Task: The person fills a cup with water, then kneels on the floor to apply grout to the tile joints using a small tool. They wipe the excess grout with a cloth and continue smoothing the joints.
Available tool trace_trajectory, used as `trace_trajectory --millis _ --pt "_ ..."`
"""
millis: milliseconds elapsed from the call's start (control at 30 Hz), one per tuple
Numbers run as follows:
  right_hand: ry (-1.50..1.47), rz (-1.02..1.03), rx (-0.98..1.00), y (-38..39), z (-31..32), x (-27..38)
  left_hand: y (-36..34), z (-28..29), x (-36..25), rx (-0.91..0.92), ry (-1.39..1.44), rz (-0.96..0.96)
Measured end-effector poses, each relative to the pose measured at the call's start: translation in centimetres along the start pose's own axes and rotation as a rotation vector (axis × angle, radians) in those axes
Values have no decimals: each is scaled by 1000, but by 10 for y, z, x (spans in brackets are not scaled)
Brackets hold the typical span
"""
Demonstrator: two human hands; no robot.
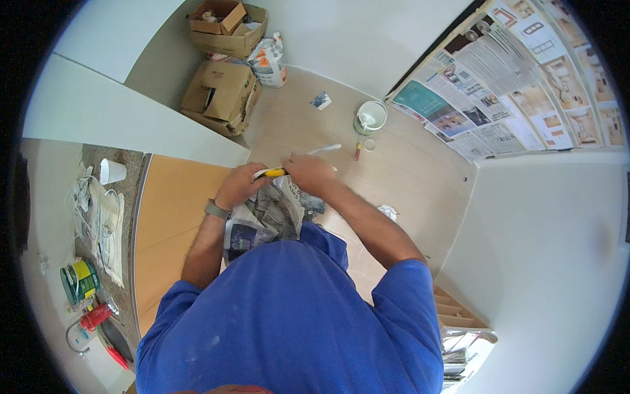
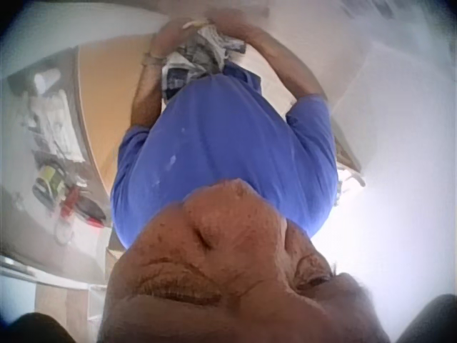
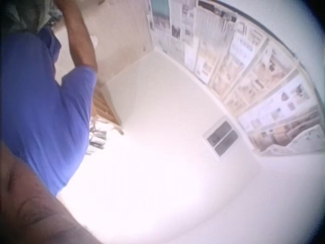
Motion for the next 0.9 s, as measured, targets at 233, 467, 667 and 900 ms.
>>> trace_trajectory --millis 233,467,667,900 --pt "-65 -301 -110 60 22 -74 73 34 -10 -310 113 267" --pt "-298 -578 -352 121 -30 -182 226 108 -62 -854 157 516" --pt "-317 -596 -393 160 -120 -244 338 164 -136 -1499 -262 657" --pt "-534 -860 -421 162 -93 -165 419 263 -126 -1605 -797 838"
Point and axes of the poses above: each hand's wrist, its own y-axis away from the middle knuckle, its own z-axis out of the back of the hand, x = y × z, the point moved 1 cm from there along -y, towards the middle knuckle, and after that the axes turned 6 degrees about x, right-handed, at the moved point
